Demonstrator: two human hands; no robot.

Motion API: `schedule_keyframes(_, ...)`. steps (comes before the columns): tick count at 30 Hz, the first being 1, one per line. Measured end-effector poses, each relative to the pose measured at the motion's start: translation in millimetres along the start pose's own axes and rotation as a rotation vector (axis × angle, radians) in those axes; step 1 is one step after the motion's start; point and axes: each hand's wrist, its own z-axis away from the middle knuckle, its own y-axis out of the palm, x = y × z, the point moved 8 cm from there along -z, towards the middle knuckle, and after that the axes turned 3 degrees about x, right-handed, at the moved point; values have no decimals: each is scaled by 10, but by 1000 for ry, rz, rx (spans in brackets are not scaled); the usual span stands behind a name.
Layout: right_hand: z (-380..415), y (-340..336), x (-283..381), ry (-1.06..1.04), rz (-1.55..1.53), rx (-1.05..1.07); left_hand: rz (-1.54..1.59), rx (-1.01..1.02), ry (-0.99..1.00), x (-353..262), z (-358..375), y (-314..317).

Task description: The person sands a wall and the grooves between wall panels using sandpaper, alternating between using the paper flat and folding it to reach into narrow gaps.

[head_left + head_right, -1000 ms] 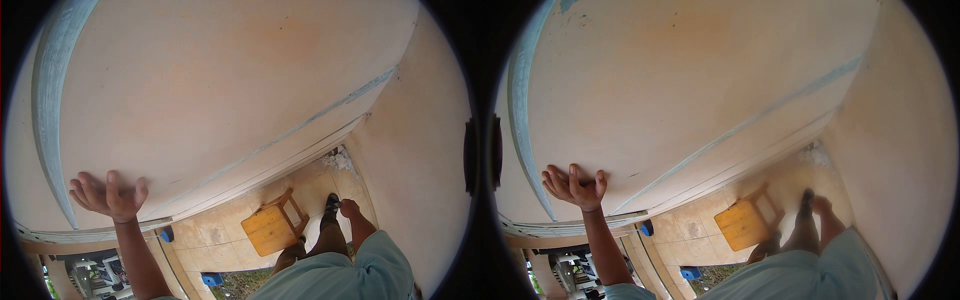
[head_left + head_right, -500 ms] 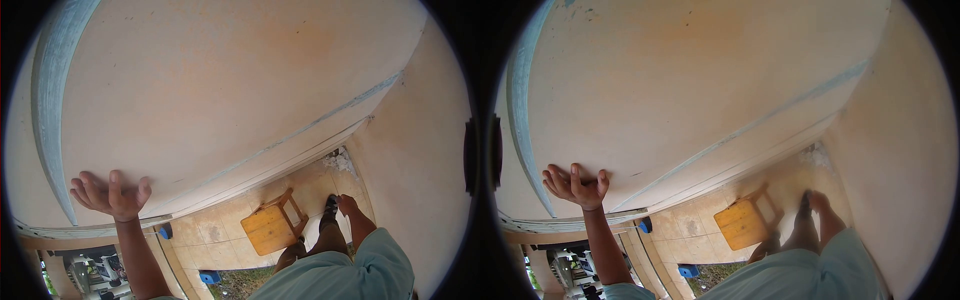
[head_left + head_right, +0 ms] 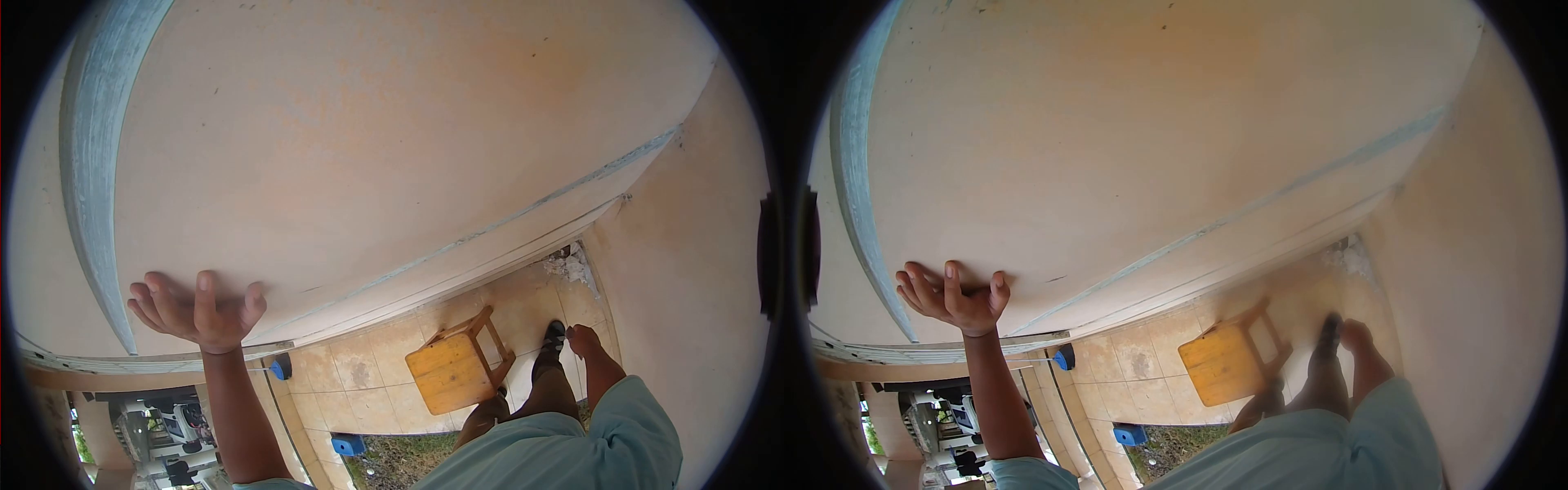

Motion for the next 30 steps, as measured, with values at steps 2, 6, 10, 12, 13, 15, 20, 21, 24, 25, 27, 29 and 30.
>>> schedule_keyframes(2, 18, -21, 71, -33, 4, 17, -5, -5, 0, -2, 1, 1)
schedule_keyframes(6, 94, -132, 268, -163, 55, 37, -6, 2, 5, -9, -13, 13)
schedule_keyframes(10, -13, -39, 132, -72, 44, 7, -3, -31, -3, -25, -20, 11)
schedule_keyframes(12, 37, -62, 158, -125, 112, -2, -18, -41, -2, -40, -37, 9)
schedule_keyframes(13, 58, -90, 155, -123, 112, -16, 4, -115, -80, -2, 43, 54)
schedule_keyframes(15, 88, -101, 169, -131, 129, 26, 1, -167, -88, -21, 9, 56)
schedule_keyframes(20, 407, -440, 492, -250, 145, -161, -1, -156, -129, -60, -107, -1)
schedule_keyframes(21, 527, -562, 607, -277, 116, -253, 6, -149, -160, -54, -115, -3)
schedule_keyframes(24, 759, -623, 584, -110, -428, -325, 42, -120, -212, -35, -138, -4)
schedule_keyframes(25, 724, -513, 510, -101, -545, -382, 59, -132, -224, -13, -131, -36)
schedule_keyframes(27, 779, -315, 401, -69, -1026, -363, 55, -19, -216, -20, -135, -14)
schedule_keyframes(29, 1535, -365, 844, -8, -1552, -227, 111, 6, -219, -22, -52, -4)
schedule_keyframes(30, 1672, -378, 979, -130, -1564, -153, 100, 52, -208, -38, -15, 18)
